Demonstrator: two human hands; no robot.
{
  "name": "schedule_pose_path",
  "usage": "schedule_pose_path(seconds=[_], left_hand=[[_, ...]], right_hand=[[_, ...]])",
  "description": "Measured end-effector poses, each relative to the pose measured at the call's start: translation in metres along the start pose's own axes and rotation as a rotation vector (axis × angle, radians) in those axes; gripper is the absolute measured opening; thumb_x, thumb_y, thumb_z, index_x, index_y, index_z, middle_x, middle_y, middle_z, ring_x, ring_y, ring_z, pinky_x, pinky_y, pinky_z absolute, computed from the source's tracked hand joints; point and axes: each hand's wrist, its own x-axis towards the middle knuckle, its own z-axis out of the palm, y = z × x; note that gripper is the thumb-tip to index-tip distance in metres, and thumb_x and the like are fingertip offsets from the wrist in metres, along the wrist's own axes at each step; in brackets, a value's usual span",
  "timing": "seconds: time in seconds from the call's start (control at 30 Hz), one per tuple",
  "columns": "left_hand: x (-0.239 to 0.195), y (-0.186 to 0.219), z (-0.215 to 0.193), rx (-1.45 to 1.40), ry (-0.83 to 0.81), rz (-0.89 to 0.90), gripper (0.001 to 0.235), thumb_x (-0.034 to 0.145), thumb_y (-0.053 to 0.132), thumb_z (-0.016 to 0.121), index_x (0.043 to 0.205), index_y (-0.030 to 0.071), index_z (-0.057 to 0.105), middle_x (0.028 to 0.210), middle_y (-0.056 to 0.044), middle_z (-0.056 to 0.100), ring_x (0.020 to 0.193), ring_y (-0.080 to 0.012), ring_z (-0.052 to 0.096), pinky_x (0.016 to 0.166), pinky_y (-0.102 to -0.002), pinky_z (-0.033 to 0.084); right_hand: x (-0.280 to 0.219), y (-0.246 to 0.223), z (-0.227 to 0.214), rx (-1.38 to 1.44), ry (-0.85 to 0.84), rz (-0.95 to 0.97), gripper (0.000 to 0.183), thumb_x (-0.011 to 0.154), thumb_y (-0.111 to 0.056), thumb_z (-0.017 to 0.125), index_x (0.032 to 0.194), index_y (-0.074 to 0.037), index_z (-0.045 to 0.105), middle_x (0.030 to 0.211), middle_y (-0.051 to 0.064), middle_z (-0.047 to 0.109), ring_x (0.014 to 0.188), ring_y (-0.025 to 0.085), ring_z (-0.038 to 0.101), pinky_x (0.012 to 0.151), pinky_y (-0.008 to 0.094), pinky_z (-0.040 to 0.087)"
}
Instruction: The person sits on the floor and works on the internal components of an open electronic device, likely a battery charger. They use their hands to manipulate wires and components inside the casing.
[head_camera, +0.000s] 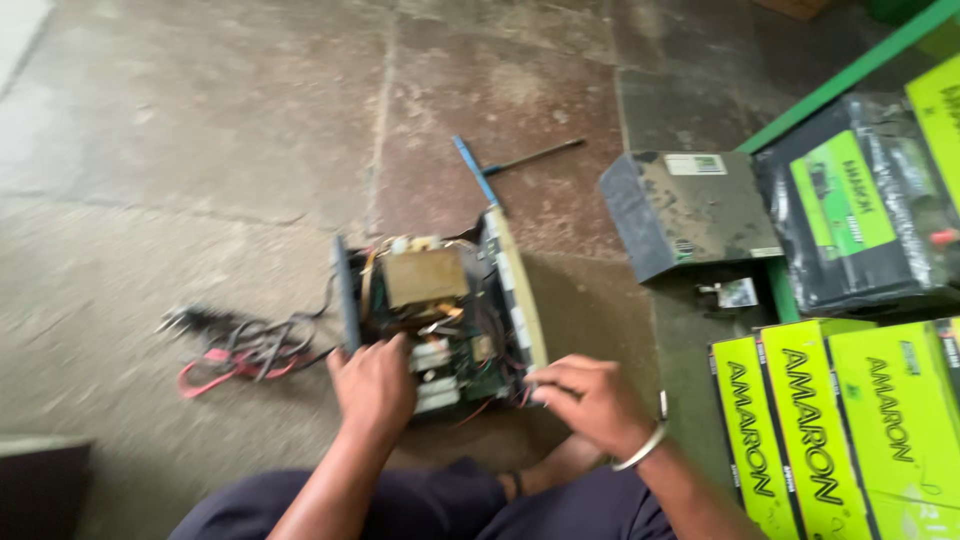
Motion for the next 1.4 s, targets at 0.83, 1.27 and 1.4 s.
schedule_pose_path(seconds=[0.83,1.27,1.4], left_hand=[[-0.005,-0.002,0.007,0.088,-0.052,-0.042,0.018,0.090,0.022,0.057,0.099,0.025,0.072,0.088,-0.002,0.077,0.091,-0.0254,0.074,0.099,-0.058,0.039],[0.032,-0.044,0.064,0.299,-0.587,-0.183,0.050,0.076,0.042,0.076,0.125,0.047,0.065,0.102,0.013,0.080,0.100,-0.0078,0.077,0.108,-0.051,0.044],[0.040,-0.089,0.123,0.247,-0.689,-0.183,0.051,0.077,0.043,0.076,0.127,0.046,0.064,0.101,0.012,0.080,0.102,-0.0076,0.077,0.108,-0.046,0.047]], right_hand=[[0.005,0.308,-0.051,0.508,0.398,0.663,0.019,0.092,-0.009,0.068,0.108,-0.002,0.076,0.083,0.006,0.074,0.063,0.012,0.068,0.054,0.026,0.054],[0.065,0.461,-0.185,0.259,0.801,0.806,0.018,0.082,-0.016,0.083,0.098,-0.007,0.080,0.078,0.002,0.071,0.058,0.010,0.056,0.051,0.027,0.044],[0.087,0.459,-0.193,-0.144,0.656,0.741,0.020,0.077,-0.019,0.088,0.091,-0.006,0.083,0.079,0.010,0.075,0.065,0.018,0.067,0.069,0.031,0.054]])
